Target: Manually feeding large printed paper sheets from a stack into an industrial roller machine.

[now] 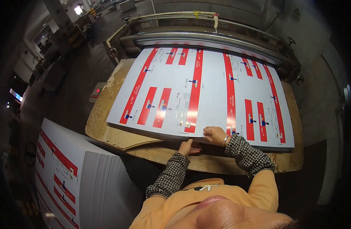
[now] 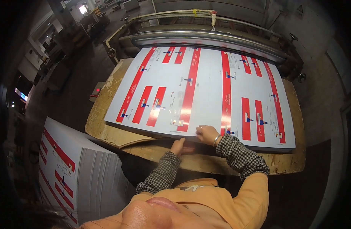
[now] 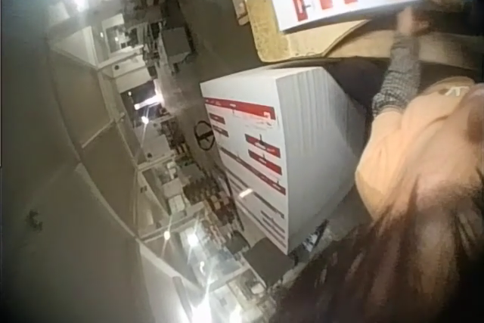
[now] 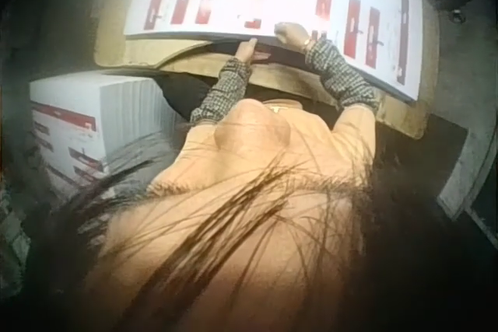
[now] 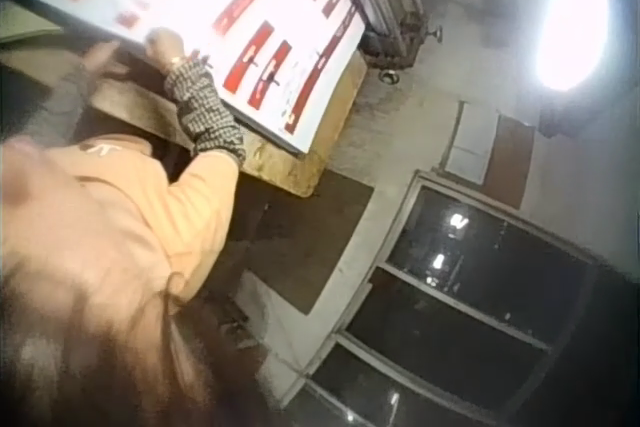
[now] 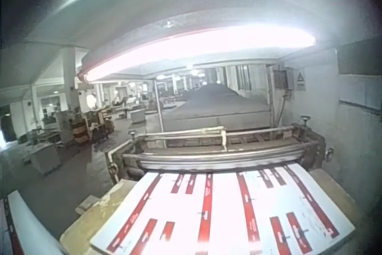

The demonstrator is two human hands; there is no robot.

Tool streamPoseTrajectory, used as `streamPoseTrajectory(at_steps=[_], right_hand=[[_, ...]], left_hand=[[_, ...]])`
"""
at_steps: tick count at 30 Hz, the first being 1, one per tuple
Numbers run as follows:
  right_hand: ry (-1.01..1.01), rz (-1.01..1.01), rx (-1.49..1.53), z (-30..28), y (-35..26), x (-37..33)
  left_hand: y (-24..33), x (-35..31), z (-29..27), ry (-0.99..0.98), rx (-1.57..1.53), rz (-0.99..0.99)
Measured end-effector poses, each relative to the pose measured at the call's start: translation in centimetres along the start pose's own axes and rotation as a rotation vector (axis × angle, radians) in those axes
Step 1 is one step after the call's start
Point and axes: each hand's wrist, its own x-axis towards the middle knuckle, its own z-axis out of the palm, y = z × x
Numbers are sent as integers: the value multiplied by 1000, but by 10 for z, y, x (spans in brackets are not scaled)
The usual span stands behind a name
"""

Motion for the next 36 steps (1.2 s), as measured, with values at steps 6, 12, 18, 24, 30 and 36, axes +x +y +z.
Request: streamPoseTrajectory(at_steps=[6,12,18,24,30,36], right_hand=[[-32,197,-42,-11,30,48],[17,259,-257,-2,46,60],[-171,98,-331,2,-3,-6],[-155,-24,-238,-14,9,2],[-89,51,65,-63,-12,15],[43,-167,36,-41,1,5]], left_hand=[[6,-5,-4,29,48,-103],[0,5,1,55,-7,-128],[-1,-2,2,1,-38,-70],[13,-15,0,-219,-125,-63],[1,-4,-3,21,-147,-17],[1,-2,-1,49,-64,-71]])
